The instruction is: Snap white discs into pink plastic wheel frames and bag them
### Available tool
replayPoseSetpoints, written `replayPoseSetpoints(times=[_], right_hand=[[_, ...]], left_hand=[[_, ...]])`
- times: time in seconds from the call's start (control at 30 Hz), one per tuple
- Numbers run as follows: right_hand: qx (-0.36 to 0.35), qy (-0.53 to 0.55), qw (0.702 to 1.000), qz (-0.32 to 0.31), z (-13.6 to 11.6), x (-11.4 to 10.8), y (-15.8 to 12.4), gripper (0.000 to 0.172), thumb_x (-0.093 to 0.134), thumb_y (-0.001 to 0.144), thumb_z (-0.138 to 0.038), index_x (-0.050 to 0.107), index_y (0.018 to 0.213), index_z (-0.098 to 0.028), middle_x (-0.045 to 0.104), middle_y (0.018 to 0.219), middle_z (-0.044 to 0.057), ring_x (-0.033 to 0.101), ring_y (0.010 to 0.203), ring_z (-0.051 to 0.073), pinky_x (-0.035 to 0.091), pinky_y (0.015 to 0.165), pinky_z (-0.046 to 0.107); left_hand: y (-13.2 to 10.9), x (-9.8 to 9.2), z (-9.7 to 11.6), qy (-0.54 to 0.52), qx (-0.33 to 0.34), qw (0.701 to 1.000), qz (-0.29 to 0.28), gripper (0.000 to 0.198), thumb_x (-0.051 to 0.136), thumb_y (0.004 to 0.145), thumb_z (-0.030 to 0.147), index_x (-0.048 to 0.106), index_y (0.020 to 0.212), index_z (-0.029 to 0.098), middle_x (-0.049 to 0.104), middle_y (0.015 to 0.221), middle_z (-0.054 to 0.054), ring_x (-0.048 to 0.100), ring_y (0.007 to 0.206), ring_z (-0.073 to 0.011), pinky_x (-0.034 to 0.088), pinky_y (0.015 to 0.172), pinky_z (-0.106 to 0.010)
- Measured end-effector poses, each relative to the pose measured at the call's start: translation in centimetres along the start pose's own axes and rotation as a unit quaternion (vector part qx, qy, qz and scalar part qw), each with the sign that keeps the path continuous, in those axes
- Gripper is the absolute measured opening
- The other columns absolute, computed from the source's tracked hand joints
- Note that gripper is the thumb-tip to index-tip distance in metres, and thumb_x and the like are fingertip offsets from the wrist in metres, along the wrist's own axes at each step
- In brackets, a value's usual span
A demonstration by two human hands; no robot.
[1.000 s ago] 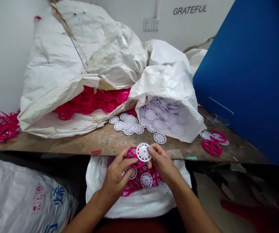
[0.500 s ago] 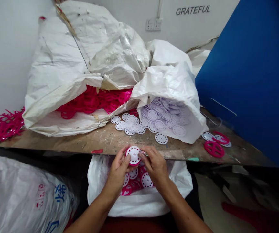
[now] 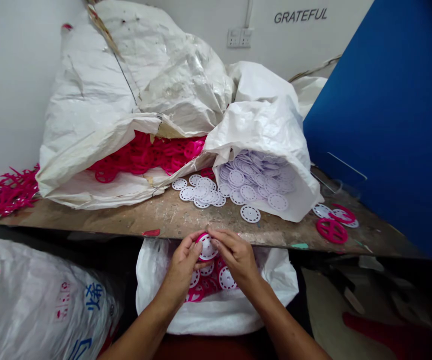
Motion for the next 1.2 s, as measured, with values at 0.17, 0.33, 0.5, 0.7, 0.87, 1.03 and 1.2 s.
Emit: replayPoseSetpoints(times=[0.17, 0.33, 0.5, 0.7, 0.87, 1.03, 1.2], right_hand=[[0.107, 0.136, 0.984, -0.047, 1.0, 0.0, 0.5, 0.018, 0.06, 0.083, -0.032, 0.069, 0.096, -0.023, 0.069, 0.088, 0.003, 0.062, 0.078, 0.017, 0.049, 0.071, 0.029], [0.107, 0.148, 0.983, -0.028, 0.3, -0.1, 1.1, 0.014, 0.059, 0.083, -0.03, 0.065, 0.09, -0.02, 0.065, 0.086, 0.002, 0.059, 0.08, 0.015, 0.045, 0.072, 0.027], [0.197, 0.28, 0.938, -0.057, 1.3, 0.5, 0.6, 0.02, 0.055, 0.084, -0.034, 0.058, 0.098, -0.02, 0.057, 0.071, -0.004, 0.048, 0.05, 0.008, 0.04, 0.05, 0.021], [0.159, 0.25, 0.951, -0.084, 1.2, 1.0, -0.7, 0.023, 0.06, 0.081, -0.027, 0.054, 0.103, -0.022, 0.064, 0.086, 0.0, 0.059, 0.079, 0.015, 0.046, 0.069, 0.026], [0.121, 0.139, 0.976, -0.12, 0.6, -0.6, -0.2, 0.024, 0.061, 0.081, -0.03, 0.06, 0.104, -0.024, 0.065, 0.086, 0.0, 0.06, 0.076, 0.015, 0.047, 0.068, 0.026], [0.079, -0.157, 0.982, 0.069, 4.5, -8.1, 2.2, 0.031, 0.053, 0.084, -0.043, 0.065, 0.104, -0.023, 0.065, 0.103, 0.008, 0.062, 0.086, 0.022, 0.049, 0.074, 0.035], [0.039, -0.381, 0.922, 0.059, 9.4, -8.3, 3.3, 0.048, 0.045, 0.083, -0.057, 0.064, 0.114, -0.025, 0.061, 0.115, 0.009, 0.066, 0.081, 0.025, 0.053, 0.067, 0.038]], left_hand=[[-0.2, -0.5, 1.3, 0.151, 0.084, 0.985, 0.007, 0.03, 0.053, 0.087, 0.034, 0.062, 0.112, 0.021, 0.063, 0.116, -0.007, 0.056, 0.11, -0.0233, 0.047, 0.093, -0.033], [-0.4, -0.4, 1.6, 0.141, 0.089, 0.985, 0.036, 0.032, 0.054, 0.086, 0.035, 0.062, 0.114, 0.022, 0.061, 0.122, -0.005, 0.054, 0.114, -0.0225, 0.043, 0.098, -0.033], [-0.3, 0.2, 0.0, 0.022, -0.029, 0.999, 0.003, 0.053, 0.064, 0.078, 0.036, 0.049, 0.125, 0.018, 0.063, 0.116, -0.011, 0.065, 0.096, -0.0237, 0.055, 0.076, -0.032], [0.0, -0.5, -0.7, 0.056, -0.037, 0.998, 0.008, 0.047, 0.069, 0.073, 0.037, 0.054, 0.111, 0.014, 0.069, 0.089, -0.007, 0.067, 0.069, -0.0164, 0.054, 0.065, -0.026], [-0.4, -0.8, -0.6, 0.113, -0.05, 0.99, -0.061, 0.04, 0.062, 0.078, 0.037, 0.058, 0.112, 0.018, 0.069, 0.086, -0.005, 0.067, 0.071, -0.0174, 0.051, 0.062, -0.024], [-0.3, -3.1, 3.6, 0.35, -0.003, 0.932, -0.096, 0.037, 0.064, 0.075, 0.031, 0.066, 0.112, 0.022, 0.072, 0.086, -0.005, 0.063, 0.061, -0.017, 0.046, 0.056, -0.024], [5.6, -7.7, 11.8, 0.481, 0.176, 0.854, 0.09, 0.028, 0.057, 0.08, 0.03, 0.068, 0.105, 0.024, 0.071, 0.098, -0.004, 0.065, 0.08, -0.0204, 0.047, 0.074, -0.029]])
Point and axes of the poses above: each hand's wrist, its own y-axis towards the middle knuckle, its own x-axis out of the palm, z = x × y, the point moved 7 cm from there along y, towards the middle knuckle
